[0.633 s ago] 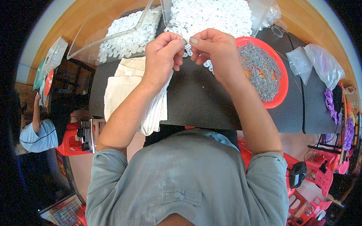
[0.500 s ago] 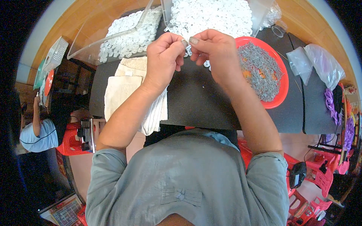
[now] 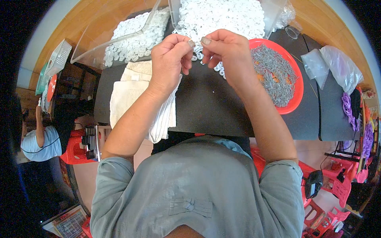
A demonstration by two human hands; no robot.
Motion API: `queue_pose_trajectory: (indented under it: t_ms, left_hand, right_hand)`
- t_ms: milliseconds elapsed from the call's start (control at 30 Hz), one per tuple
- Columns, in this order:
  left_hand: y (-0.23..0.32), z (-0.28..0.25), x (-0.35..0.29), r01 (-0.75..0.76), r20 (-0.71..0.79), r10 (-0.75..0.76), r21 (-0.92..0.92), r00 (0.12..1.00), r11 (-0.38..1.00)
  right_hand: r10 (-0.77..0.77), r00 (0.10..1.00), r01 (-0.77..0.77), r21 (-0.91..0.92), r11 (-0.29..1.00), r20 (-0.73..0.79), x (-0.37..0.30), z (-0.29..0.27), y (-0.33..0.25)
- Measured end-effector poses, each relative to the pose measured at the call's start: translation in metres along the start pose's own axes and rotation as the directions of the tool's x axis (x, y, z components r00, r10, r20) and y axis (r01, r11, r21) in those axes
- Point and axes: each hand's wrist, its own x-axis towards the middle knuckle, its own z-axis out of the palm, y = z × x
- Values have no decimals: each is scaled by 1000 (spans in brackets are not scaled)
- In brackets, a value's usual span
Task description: Assembling small metal pins into white plastic circular rings at a workshop table.
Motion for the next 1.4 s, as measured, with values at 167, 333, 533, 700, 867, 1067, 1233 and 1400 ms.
queue_pose_trajectory:
  t_ms: [167,333,533,700,867,1067,1233,1400]
  left_hand:
    - [0,-1,0,-8,4,8,-7,1000,1000]
    - [1,-2,0,-13,10,13,-7,1000,1000]
    - [1,-1,0,-20,5,20,54,1000,998]
    - [-4,0,0,-57,5,57,39,998,998]
    - [-1,-2,1,-39,17,39,28,999,999]
    - [2,-2,1,-9,19,9,-2,1000,1000]
    - [2,-3,1,-3,12,3,-1,1000,1000]
    - [2,-2,2,16,22,-15,-10,1000,1000]
  right_hand:
    - [5,1000,-5,1,1000,5,0,1,-1]
    - [-1,1000,1,-6,1000,-12,-1,2,-2]
    - [-9,1000,8,-61,998,-7,-1,2,-3]
    - [-12,1000,11,-119,993,-8,-1,6,2]
    - [-8,1000,8,-105,994,-5,0,5,-1]
    - [5,1000,-5,-15,1000,7,1,-1,-3]
    - [-6,1000,7,-37,999,24,2,-2,-4]
    - [-6,999,8,-43,999,42,0,-1,-4]
